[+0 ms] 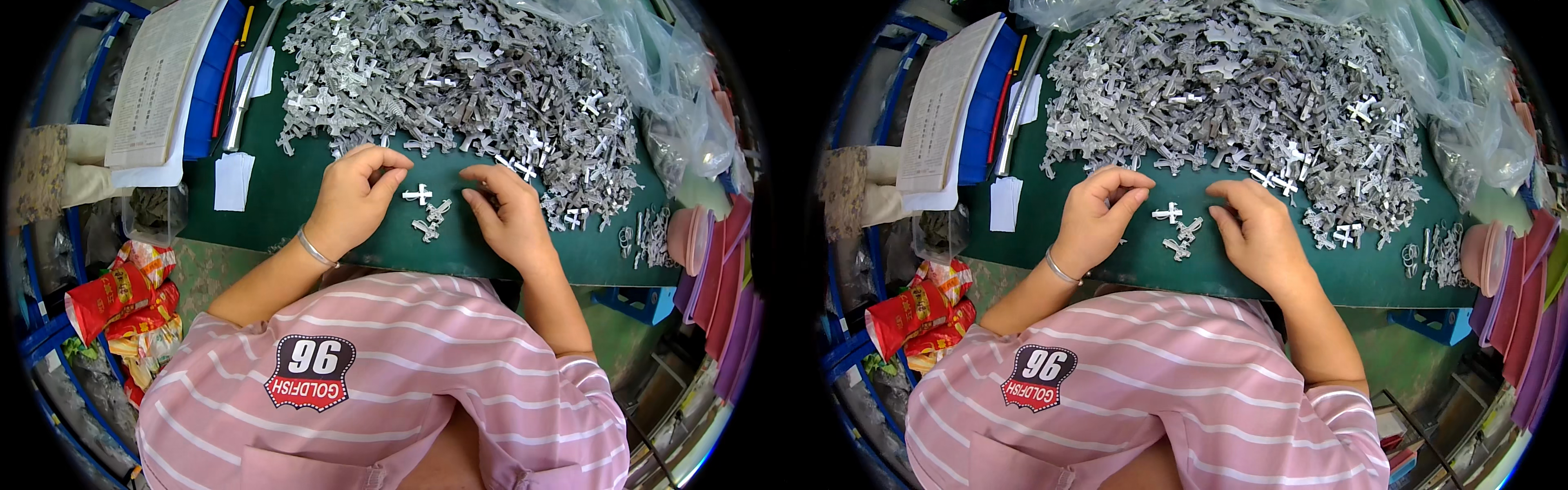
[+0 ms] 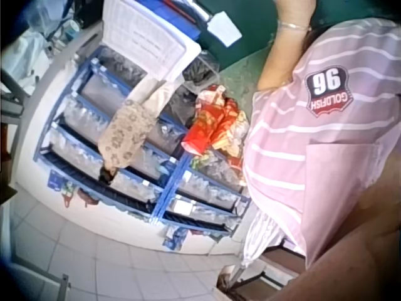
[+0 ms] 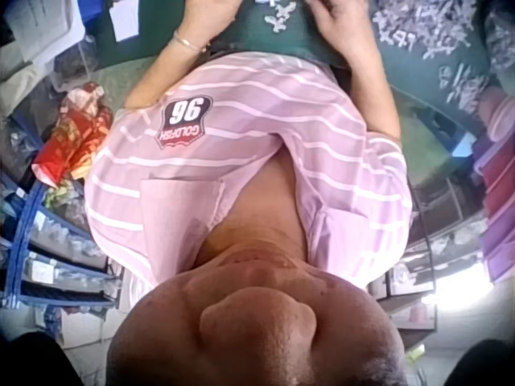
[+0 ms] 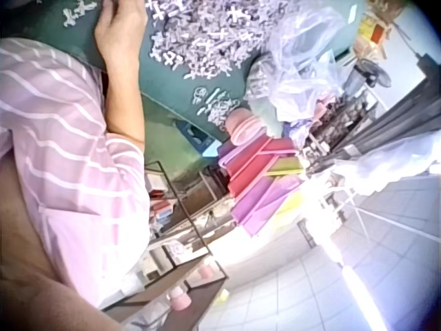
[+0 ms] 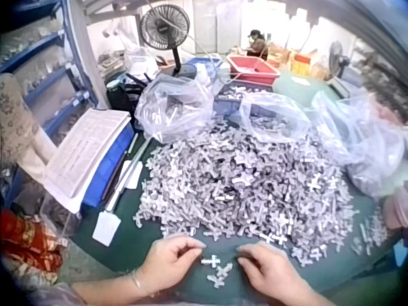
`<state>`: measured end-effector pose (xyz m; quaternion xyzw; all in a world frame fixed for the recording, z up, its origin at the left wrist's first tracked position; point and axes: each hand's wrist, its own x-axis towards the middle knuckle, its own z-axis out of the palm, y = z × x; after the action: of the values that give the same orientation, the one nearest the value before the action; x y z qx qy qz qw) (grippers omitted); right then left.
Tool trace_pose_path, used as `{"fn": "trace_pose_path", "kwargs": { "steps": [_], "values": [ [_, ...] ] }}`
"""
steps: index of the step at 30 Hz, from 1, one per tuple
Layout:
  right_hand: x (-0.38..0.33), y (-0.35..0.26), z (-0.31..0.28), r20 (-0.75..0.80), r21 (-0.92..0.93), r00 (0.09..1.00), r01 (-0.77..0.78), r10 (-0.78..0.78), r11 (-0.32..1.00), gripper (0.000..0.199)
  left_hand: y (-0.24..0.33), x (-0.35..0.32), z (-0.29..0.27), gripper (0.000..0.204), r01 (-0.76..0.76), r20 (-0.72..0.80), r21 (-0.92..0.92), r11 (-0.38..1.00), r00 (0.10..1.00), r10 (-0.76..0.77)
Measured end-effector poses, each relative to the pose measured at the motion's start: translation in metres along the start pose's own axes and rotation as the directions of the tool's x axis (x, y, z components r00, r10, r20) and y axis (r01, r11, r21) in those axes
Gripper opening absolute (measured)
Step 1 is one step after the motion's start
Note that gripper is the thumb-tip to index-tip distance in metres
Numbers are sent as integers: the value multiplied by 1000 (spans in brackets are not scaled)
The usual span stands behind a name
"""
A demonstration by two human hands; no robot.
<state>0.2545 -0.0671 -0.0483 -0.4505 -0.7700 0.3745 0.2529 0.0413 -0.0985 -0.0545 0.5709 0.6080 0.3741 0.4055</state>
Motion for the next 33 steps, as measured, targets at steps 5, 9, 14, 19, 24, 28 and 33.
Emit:
{"fn": "trace_pose_path", "kwargs": {
  "steps": [5,9,14,19,24,28,33],
  "values": [
    [-7,-5,1,160,-197,984,107,-75,974,17,-3,2,3,28,-325,180,274,905,942,284],
    [-7,-1,5,170,-242,981,137,-97,961,16,-12,2,12,35,-374,240,340,863,922,305],
    [-16,25,-25,406,742,914,-334,7,581,16,-2,3,4,31,77,349,-132,988,937,-26],
    [-32,40,-41,116,988,979,-131,-167,-80,37,4,0,-5,22,657,669,-740,146,740,61],
    [-47,38,-48,104,805,923,-296,370,514,9,1,5,-2,9,530,546,-828,180,836,51],
    [-47,22,-30,-88,272,951,-264,297,926,19,4,12,-3,11,-292,324,-58,955,899,295],
    [-36,10,-17,-37,119,986,-157,162,980,13,0,1,7,31,-510,548,175,842,761,347]
  ]
}}
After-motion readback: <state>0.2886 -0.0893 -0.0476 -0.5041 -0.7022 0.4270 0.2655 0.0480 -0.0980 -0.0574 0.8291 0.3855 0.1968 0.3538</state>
